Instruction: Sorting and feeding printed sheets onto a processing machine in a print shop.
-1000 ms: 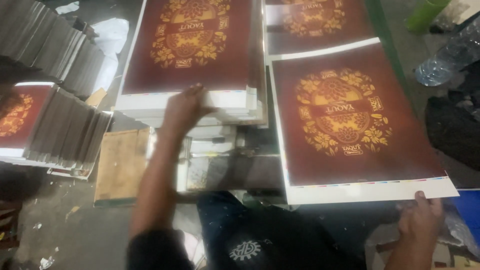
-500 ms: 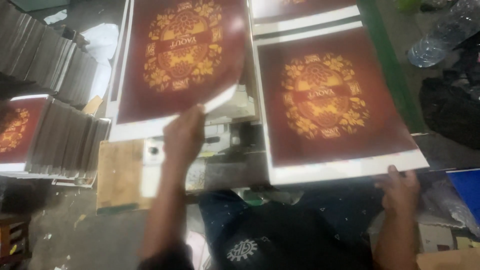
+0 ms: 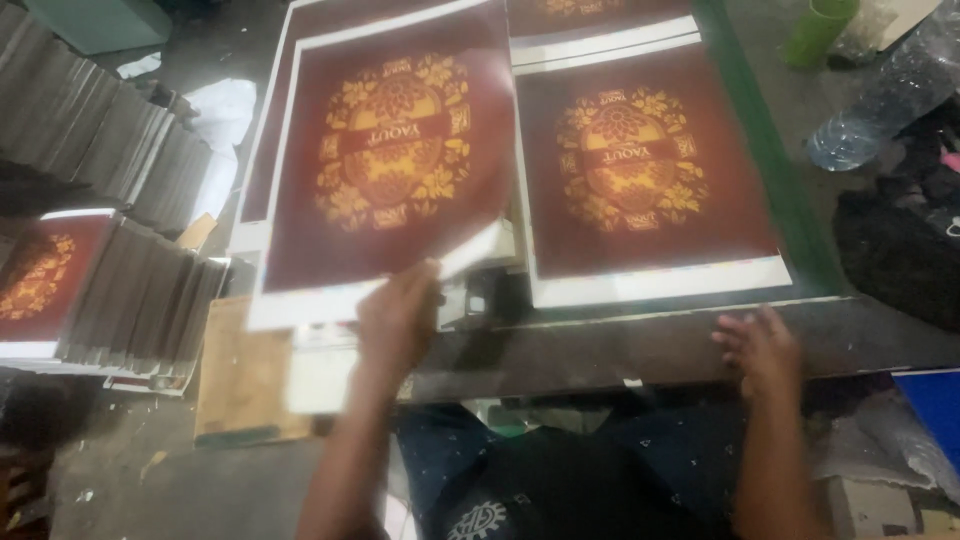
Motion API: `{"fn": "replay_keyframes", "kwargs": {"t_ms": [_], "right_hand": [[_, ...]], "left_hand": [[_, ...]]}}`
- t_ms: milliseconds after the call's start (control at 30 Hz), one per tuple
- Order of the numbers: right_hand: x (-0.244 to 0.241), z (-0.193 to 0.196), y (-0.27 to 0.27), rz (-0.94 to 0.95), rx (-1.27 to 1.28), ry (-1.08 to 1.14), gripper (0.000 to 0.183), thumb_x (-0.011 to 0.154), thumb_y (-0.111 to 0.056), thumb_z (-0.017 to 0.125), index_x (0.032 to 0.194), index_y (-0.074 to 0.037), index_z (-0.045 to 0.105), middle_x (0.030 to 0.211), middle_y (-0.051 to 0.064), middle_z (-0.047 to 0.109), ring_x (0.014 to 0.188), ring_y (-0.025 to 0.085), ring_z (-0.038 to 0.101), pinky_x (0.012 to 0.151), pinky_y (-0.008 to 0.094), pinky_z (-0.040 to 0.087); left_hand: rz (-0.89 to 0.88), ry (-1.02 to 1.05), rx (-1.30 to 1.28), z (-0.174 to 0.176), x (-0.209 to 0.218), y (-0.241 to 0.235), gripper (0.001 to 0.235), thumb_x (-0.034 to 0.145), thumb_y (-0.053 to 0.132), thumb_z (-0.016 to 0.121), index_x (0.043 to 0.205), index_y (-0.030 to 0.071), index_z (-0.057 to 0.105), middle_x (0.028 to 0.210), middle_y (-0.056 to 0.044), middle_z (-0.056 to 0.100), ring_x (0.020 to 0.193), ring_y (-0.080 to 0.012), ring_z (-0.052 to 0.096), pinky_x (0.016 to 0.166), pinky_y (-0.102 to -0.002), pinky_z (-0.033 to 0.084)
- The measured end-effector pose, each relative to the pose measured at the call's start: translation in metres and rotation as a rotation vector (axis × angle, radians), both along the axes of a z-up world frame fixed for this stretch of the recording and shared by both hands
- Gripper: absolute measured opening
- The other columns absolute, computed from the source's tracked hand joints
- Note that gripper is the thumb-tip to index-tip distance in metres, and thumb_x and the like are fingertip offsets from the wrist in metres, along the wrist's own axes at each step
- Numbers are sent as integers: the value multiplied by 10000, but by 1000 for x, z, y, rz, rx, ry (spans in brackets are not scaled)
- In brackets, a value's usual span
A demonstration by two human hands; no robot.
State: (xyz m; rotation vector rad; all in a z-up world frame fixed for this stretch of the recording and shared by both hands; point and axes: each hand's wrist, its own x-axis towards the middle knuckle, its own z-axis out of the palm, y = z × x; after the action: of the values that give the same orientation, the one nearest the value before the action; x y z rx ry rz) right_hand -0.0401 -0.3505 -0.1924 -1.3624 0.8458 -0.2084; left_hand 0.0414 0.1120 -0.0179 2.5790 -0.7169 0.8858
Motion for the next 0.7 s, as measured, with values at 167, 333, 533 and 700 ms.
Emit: {"fn": "replay_keyframes", "kwargs": {"t_ms": [167,333,533,700], "right_hand": [[-14,34,79,344,-38,65,529,1019,-288,512,1512,-97,501,1170,164,756,889,227,721,686,341,567],[-22,-43,114,851,205,-412,430,1042,-259,577,1376,10,547,1105,179,754,903,246,743,748,343,590],[-20,37,124,455,486,-406,426,975,-238,603,1328,-6,544,1042,112,707,713,162,655,504,274,528],[-28,31,82,179,336,-299,355,982,-142,609,1280,20,503,990,90,667,739,181,664,547,310,569]], "left_hand": [[-419,-14,-80,6,-23,-47,101,921,131,750,949,58,686,981,-131,739,894,-270,738,732,-405,612],[-559,133,77,-5,-46,-109,186,858,203,795,860,52,687,943,-128,706,912,-303,697,778,-444,563],[-635,107,71,21,-50,-116,353,861,313,775,975,-7,677,1080,-170,691,1023,-316,672,895,-432,548],[-254,496,235,41,-13,-71,240,937,297,736,1009,70,705,952,-103,711,827,-255,678,714,-442,536]]}}
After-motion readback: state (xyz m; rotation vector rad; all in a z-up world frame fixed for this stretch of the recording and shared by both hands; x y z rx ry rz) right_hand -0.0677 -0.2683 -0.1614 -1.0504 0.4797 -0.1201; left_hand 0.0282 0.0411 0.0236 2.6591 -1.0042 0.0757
